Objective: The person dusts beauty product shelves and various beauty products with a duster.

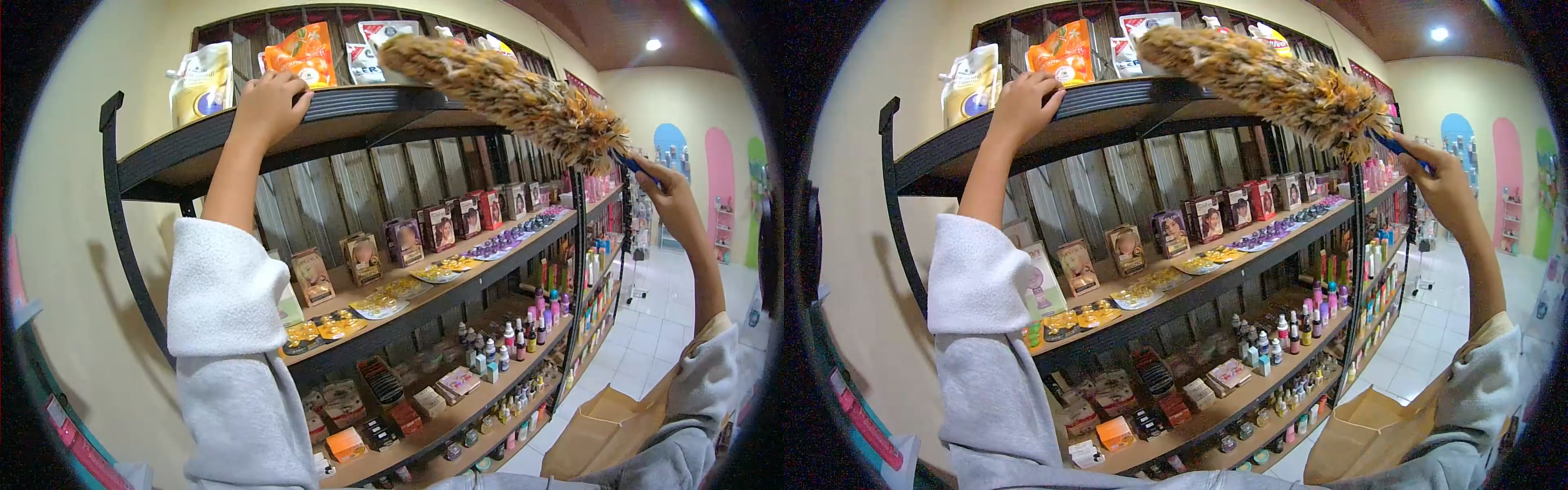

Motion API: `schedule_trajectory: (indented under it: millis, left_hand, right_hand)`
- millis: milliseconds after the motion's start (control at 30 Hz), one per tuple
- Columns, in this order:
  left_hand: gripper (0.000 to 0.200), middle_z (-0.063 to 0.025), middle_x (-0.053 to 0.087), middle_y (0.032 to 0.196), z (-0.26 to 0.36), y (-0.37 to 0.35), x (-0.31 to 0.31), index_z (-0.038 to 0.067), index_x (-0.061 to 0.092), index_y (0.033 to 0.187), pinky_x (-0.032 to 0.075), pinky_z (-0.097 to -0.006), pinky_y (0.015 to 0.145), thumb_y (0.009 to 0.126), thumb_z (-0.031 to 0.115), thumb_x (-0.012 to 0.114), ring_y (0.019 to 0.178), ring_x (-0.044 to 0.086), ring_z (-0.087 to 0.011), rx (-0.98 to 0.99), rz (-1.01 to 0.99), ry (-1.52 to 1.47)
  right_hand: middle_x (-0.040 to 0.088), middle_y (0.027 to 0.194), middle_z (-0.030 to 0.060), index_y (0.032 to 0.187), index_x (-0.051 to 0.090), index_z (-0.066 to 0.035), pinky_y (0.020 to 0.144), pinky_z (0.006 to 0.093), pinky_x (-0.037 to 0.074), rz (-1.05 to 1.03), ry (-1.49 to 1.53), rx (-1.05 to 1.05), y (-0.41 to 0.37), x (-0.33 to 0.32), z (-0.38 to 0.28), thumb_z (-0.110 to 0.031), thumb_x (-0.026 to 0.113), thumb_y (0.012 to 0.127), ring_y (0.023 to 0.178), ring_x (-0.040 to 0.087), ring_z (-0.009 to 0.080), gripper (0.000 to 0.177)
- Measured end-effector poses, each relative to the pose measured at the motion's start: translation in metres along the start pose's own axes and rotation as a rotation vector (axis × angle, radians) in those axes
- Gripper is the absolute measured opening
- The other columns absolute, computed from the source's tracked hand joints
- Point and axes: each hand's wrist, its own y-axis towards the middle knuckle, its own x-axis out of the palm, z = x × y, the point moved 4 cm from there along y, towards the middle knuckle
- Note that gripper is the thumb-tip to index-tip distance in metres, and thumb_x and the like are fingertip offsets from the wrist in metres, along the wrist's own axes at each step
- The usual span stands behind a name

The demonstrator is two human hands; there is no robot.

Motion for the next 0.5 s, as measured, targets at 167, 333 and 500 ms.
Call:
schedule_trajectory:
  millis: [167, 333, 500]
  left_hand:
    - [0.031, -0.0068, 0.061, 0.112, 0.0, -0.006, 0.0, 0.007, 0.064, 0.103, 0.042, -0.0398, 0.092, 0.088, 0.033, 0.056, 0.11, 0.054, -0.0247, 0.057, 0.056, 0.015]
    - [0.034, -0.0064, 0.061, 0.108, 0.0, -0.01, 0.005, 0.008, 0.065, 0.1, 0.042, -0.0402, 0.088, 0.086, 0.037, 0.057, 0.107, 0.054, -0.0233, 0.049, 0.146, 0.031]
    - [0.034, -0.0057, 0.061, 0.108, 0.001, -0.012, 0.005, 0.008, 0.065, 0.101, 0.042, -0.0397, 0.089, 0.085, 0.038, 0.058, 0.108, 0.054, -0.0231, 0.016, 0.169, 0.027]
  right_hand:
    - [0.068, 0.095, 0.0184, 0.124, 0.058, -0.009, 0.08, 0.0278, 0.046, 0.031, -0.078, 0.031, -0.004, 0.002, -0.001, -0.014, 0.058, 0.091, 0.083, 0.058, 0.0114, 0.034]
    - [0.067, 0.088, 0.0205, 0.123, 0.059, -0.011, 0.072, 0.0283, 0.046, 0.021, -0.087, 0.035, -0.019, -0.002, -0.018, -0.015, 0.059, 0.09, 0.075, 0.057, 0.0096, 0.033]
    - [0.066, 0.084, 0.0184, 0.123, 0.059, -0.011, 0.07, 0.0276, 0.046, 0.031, -0.209, 0.11, -0.027, -0.019, -0.021, -0.014, 0.059, 0.091, 0.072, 0.053, 0.0076, 0.032]
